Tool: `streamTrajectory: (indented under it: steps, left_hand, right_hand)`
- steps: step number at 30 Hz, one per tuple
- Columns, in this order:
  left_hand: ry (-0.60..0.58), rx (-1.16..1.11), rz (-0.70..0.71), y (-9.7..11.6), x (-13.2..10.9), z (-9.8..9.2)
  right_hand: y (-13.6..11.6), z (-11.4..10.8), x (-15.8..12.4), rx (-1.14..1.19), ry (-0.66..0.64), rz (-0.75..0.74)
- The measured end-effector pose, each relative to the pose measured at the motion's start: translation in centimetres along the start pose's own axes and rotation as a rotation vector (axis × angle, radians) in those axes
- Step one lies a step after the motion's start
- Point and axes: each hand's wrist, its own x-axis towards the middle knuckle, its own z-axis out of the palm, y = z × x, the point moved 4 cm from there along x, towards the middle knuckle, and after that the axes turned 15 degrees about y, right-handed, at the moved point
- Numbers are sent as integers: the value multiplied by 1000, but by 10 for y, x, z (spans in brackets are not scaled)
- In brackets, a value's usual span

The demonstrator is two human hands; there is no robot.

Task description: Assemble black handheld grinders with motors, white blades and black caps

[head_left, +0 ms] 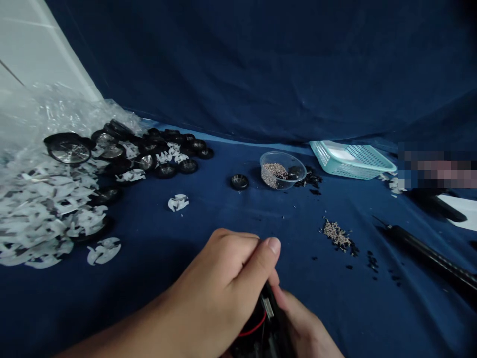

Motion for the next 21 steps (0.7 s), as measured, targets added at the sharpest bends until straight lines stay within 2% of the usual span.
streamTrajectory:
  steps: [4,8,11,14,17,21]
  left_hand:
    - [40,30,-81,-4,2,1]
    - [38,46,-159,-12,5,-2]
    - [2,3,-305,-20,7,-4]
    - [4,-59,-430,-27,7,-5]
    - [24,-52,-366,-27,6,-5]
    - [74,18,-127,-15,3,-7]
  right_hand:
    - [7,6,7,22,-112,31]
    - [12,1,9,0,-134,83]
    - [12,-3,3,-35,-151,83]
    - [8,-3,-2,-46,-184,23]
    - [6,-2,-2,-71,-168,-8]
    - [5,-2,1,-64,-114,10]
